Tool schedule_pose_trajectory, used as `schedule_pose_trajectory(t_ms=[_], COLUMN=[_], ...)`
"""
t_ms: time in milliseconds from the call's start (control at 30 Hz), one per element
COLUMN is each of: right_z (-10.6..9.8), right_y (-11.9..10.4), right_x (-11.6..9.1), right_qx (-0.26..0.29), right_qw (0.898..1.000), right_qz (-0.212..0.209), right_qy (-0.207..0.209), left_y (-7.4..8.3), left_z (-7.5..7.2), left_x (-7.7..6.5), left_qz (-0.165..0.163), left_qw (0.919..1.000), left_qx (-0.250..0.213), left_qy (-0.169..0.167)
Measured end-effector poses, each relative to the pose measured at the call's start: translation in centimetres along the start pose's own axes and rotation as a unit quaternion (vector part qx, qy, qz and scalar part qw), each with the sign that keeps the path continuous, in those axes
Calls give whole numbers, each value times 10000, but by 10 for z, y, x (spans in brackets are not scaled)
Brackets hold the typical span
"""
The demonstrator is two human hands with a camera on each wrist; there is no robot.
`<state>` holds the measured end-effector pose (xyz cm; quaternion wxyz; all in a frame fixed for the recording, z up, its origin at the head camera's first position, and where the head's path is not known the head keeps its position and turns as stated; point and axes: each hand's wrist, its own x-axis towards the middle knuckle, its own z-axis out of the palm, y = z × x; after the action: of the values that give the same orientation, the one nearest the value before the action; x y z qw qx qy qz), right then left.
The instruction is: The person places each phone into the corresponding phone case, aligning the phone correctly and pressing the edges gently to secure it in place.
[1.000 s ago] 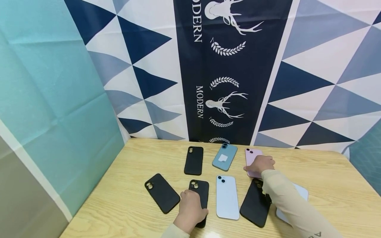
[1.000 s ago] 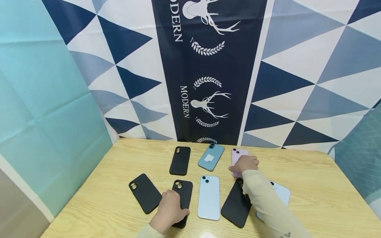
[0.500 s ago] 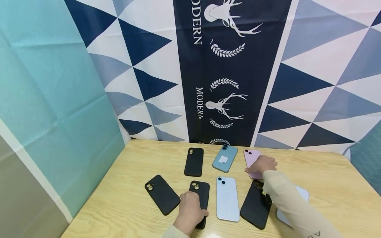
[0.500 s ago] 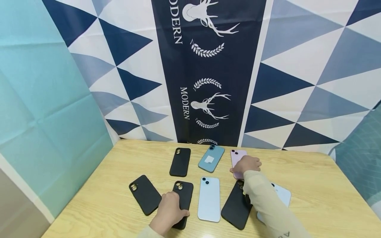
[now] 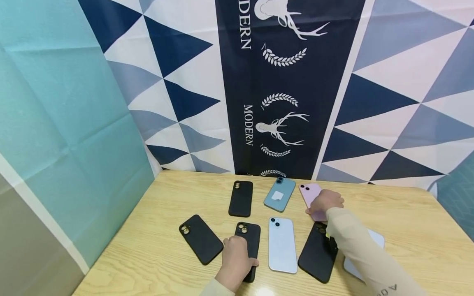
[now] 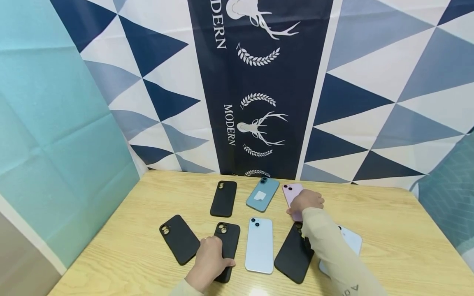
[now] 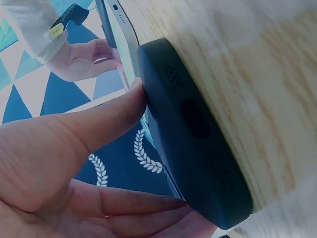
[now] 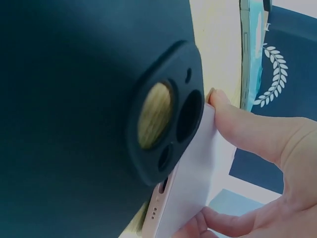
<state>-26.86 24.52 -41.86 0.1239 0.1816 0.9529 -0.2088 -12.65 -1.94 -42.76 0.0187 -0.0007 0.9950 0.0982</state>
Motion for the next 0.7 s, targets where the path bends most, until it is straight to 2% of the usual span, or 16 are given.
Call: schedule_pose_trajectory(t_ms=[133, 267, 367, 500, 600, 700], right_z=[-3, -5, -6, -8, -8, -8], right_y=[1, 0, 1, 4, 8, 15], right_x=[3, 4, 3, 2, 2, 5], right_qx=[-192, -253, -121, 99, 208, 322], right_qw=[9998, 9995, 9997, 9996, 9991, 9985], right_qz=[-27, -123, -181, -241, -309, -348], right_qy=[-94, -154, -131, -113, -179, -257], left_y=[0, -1, -2, -3, -3, -2], left_z=[0, -1, -2, -4, -5, -4], left_x=[0, 0, 0, 0, -1, -1], left_qz=[-62, -166, -183, -109, -104, -138], left_qw=[9999, 9995, 9993, 9996, 9994, 9983], left_qx=[77, 0, -261, -256, -307, -550], left_qy=[-58, -252, -218, -80, -81, -118])
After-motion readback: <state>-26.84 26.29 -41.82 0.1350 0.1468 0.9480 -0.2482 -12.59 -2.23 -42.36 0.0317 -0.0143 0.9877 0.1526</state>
